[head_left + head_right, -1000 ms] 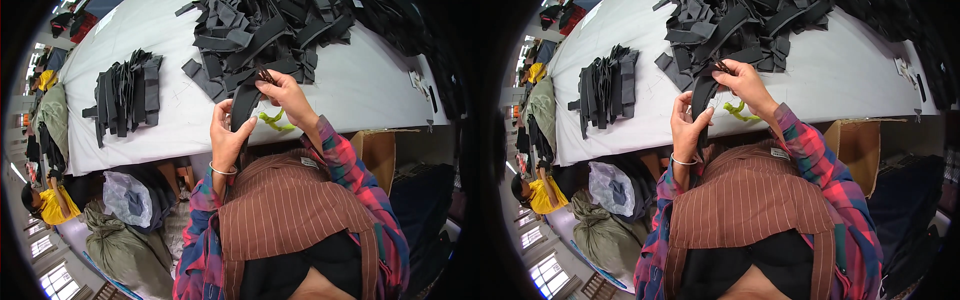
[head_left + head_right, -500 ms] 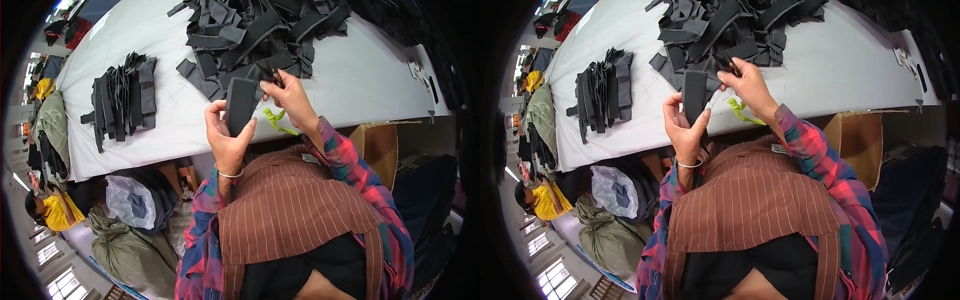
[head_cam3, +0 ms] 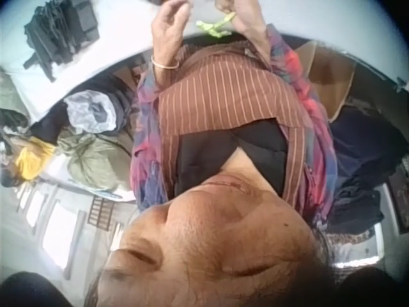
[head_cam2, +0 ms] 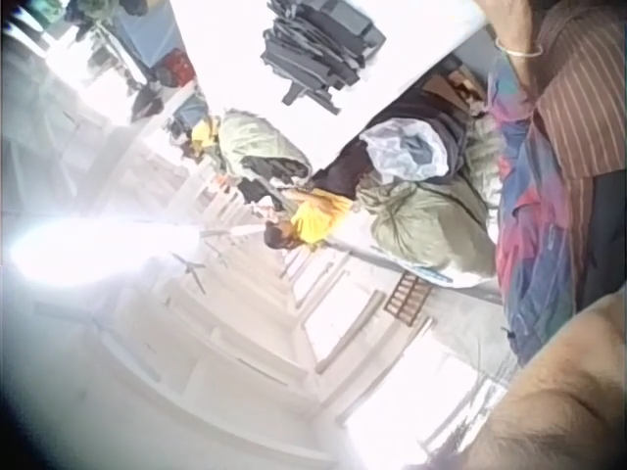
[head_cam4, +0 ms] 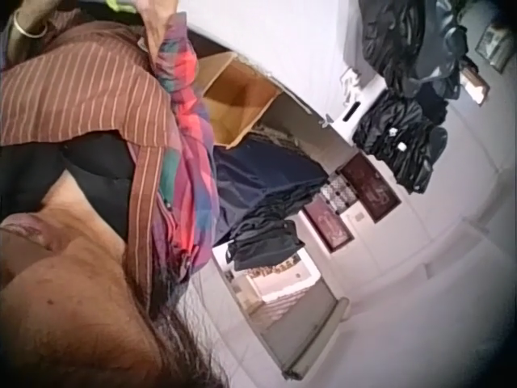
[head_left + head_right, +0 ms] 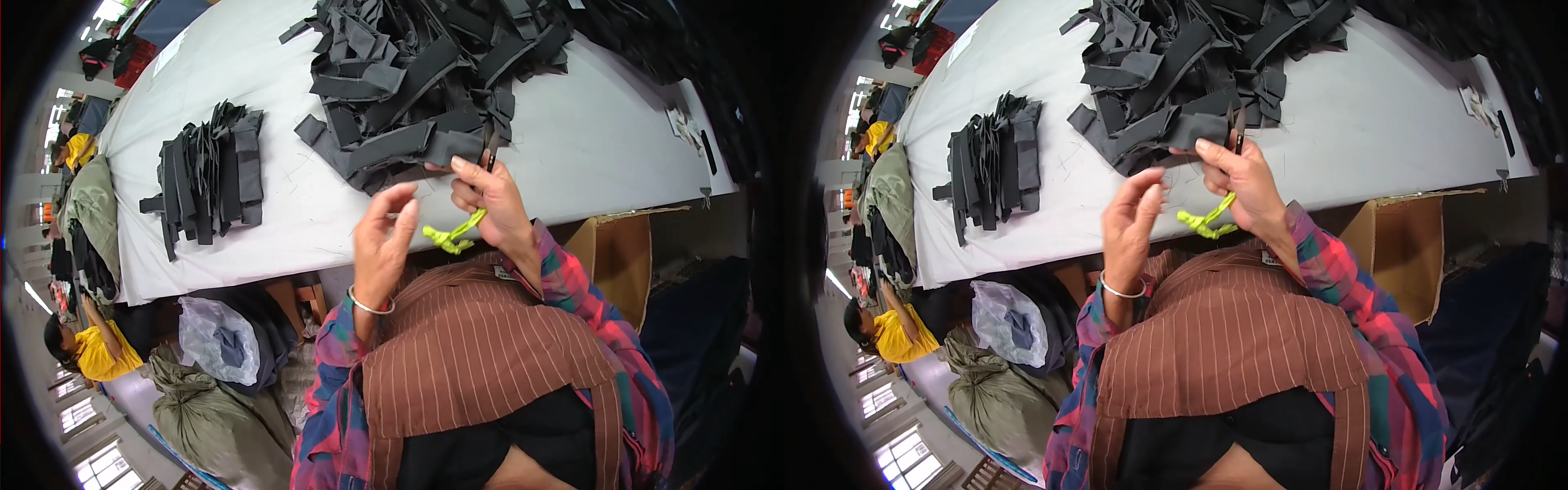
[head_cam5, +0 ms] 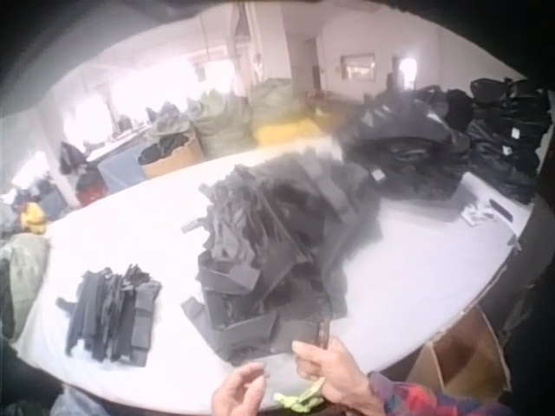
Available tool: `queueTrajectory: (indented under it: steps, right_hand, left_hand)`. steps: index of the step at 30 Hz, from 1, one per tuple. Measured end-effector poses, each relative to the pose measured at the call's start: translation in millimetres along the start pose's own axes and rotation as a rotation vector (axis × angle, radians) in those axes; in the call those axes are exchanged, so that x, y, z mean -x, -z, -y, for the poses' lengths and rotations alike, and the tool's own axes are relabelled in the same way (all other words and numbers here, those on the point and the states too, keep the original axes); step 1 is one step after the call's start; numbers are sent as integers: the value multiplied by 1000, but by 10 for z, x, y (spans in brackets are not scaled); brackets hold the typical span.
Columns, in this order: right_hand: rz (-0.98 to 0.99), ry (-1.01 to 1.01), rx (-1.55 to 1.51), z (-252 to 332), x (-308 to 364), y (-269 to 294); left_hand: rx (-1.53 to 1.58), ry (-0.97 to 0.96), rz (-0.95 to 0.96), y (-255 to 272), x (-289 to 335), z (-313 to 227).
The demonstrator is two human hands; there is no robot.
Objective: The recorder is sorting, inspecting, and arranging black fabric straps on a work table.
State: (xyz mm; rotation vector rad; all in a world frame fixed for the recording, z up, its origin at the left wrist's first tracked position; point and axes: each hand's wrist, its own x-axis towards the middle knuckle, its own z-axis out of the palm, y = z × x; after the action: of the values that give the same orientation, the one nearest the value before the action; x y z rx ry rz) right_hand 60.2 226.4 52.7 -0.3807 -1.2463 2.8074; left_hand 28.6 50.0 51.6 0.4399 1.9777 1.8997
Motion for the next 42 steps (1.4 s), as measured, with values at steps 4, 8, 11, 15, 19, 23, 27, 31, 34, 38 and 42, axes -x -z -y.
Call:
queueTrajectory:
  steps: [4, 8, 11, 15, 19, 23, 27, 31, 34, 38, 42]
  right_hand:
    - [21, -87, -38, -232, 163, -37]
    - [93, -170, 56, -321, 299, -50]
    - [74, -126, 172, -232, 342, -126]
    - [33, -105, 227, -250, 341, -82]
    - [38, -170, 132, -227, 361, -106]
    - [89, -177, 273, -250, 376, -92]
    - [126, 57, 510, -232, 351, 28]
    - [87, 439, 825, 79, 303, -42]
    - [227, 548, 1107, 198, 286, -100]
    - [263, 642, 1180, 155, 248, -286]
    - [287, 700, 1371, 130, 258, -287]
  left_hand:
    - [463, 135, 47, -134, -109, 43]
    - [796, 86, -22, -133, -140, -105]
    - [866, 22, 13, -88, -156, -13]
    - [873, 5, 91, -50, -128, -113]
    - [738, -39, 169, -55, -61, -116]
    - [696, 20, 51, -35, -46, -87]
    - [678, 48, -13, -19, -74, -56]
    - [471, 4, -58, 68, -77, -3]
    - [433, 17, -53, 66, -75, -5]
    - [334, -13, -24, 40, -98, 51]
    - [389, 1, 2, 22, -59, 128]
